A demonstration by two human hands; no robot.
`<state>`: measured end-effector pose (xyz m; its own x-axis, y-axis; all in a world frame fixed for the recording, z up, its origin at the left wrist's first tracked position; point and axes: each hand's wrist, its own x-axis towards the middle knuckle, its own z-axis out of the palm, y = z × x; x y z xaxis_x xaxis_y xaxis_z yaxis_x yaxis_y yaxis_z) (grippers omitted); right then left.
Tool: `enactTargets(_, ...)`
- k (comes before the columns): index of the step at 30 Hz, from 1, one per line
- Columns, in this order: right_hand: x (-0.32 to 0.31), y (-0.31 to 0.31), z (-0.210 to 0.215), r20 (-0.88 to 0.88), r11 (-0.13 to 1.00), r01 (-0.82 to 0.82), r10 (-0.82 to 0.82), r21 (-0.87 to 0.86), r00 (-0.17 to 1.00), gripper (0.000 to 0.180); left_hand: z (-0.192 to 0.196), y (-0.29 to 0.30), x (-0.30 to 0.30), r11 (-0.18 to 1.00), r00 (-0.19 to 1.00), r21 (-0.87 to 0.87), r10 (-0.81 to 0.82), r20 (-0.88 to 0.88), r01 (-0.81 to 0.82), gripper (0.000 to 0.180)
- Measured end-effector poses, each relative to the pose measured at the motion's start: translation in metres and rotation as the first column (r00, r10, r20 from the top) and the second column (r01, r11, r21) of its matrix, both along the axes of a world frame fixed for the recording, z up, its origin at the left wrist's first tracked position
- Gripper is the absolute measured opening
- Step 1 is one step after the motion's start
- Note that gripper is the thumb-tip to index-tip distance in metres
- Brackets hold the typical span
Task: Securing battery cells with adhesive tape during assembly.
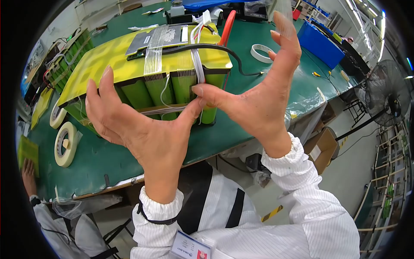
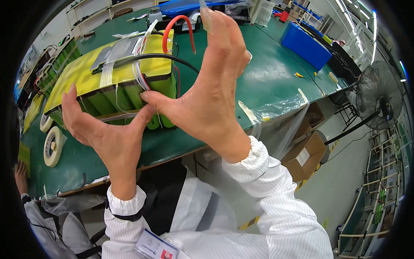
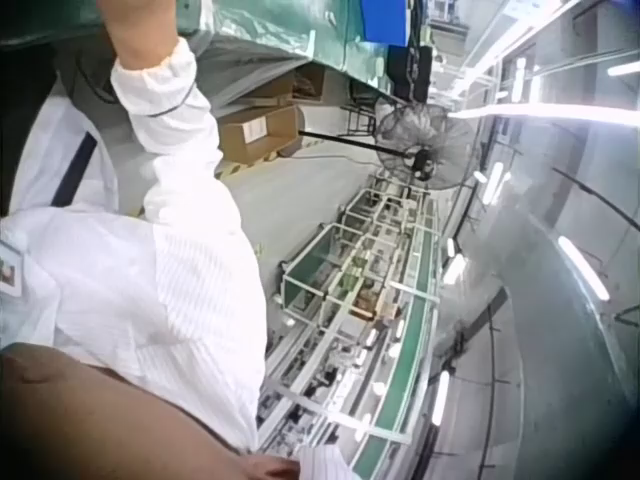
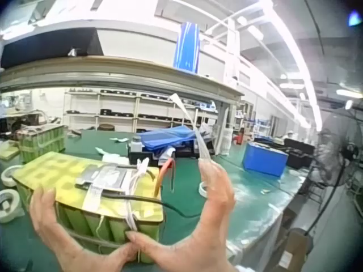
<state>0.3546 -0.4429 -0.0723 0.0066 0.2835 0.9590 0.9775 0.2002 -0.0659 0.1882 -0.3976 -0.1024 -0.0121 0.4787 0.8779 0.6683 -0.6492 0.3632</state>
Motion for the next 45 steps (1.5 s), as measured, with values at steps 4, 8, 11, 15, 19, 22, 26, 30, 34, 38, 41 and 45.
enactTargets(4,-0.004,0.001,-0.001,-0.085,0.999,-0.017,0.012,-0.052,0.996,0.124,-0.001,0.001,0.000,0.999,0.999,-0.040,-0.017,0.041,0.019,0.123)
enactTargets(8,-0.003,0.001,0.000,-0.112,0.996,-0.004,-0.006,-0.087,0.994,0.122,-0.003,0.001,0.000,0.997,0.997,-0.054,-0.046,0.062,0.049,0.124)
enactTargets(11,-0.006,0.000,0.000,-0.138,0.994,-0.035,0.021,-0.099,0.990,0.120,-0.004,0.002,0.000,0.997,0.996,-0.049,-0.051,0.073,0.054,0.124)
enactTargets(15,-0.005,0.000,0.003,-0.123,0.995,-0.042,0.031,-0.090,0.992,0.118,-0.003,0.004,0.001,0.995,0.991,-0.060,-0.074,0.114,0.081,0.125)
enactTargets(19,-0.005,0.000,0.009,-0.084,0.996,-0.021,0.013,-0.092,0.996,0.115,-0.003,0.003,0.002,0.994,0.990,-0.066,-0.076,0.120,0.084,0.125)
enactTargets(22,-0.007,0.001,0.017,-0.073,0.993,-0.035,0.027,-0.111,0.997,0.112,-0.004,0.002,0.001,0.994,0.990,-0.082,-0.061,0.127,0.072,0.124)
enactTargets(26,-0.008,0.005,0.018,-0.094,0.992,-0.076,0.067,-0.100,0.993,0.105,-0.007,0.002,0.003,0.994,0.987,-0.080,-0.056,0.152,0.069,0.122)
enactTargets(30,-0.006,0.007,0.021,-0.155,0.984,-0.110,0.088,-0.139,0.984,0.101,-0.007,0.002,0.004,0.995,0.985,-0.072,-0.059,0.162,0.071,0.121)
enactTargets(34,-0.005,0.006,0.029,-0.180,0.974,-0.100,0.064,-0.204,0.982,0.101,-0.009,0.003,0.005,0.993,0.982,-0.070,-0.078,0.174,0.092,0.120)
enactTargets(38,-0.002,0.008,0.039,-0.313,0.941,-0.159,0.060,-0.299,0.948,0.103,-0.011,0.000,0.004,0.991,0.979,-0.081,-0.089,0.185,0.106,0.120)
enactTargets(41,0.001,0.009,0.044,-0.377,0.902,-0.222,0.074,-0.369,0.923,0.104,-0.012,-0.001,0.006,0.989,0.977,-0.090,-0.100,0.187,0.119,0.120)
enactTargets(45,0.004,0.014,0.045,-0.468,0.842,-0.326,0.100,-0.431,0.878,0.103,-0.012,-0.001,0.005,0.987,0.974,-0.078,-0.126,0.188,0.142,0.123)
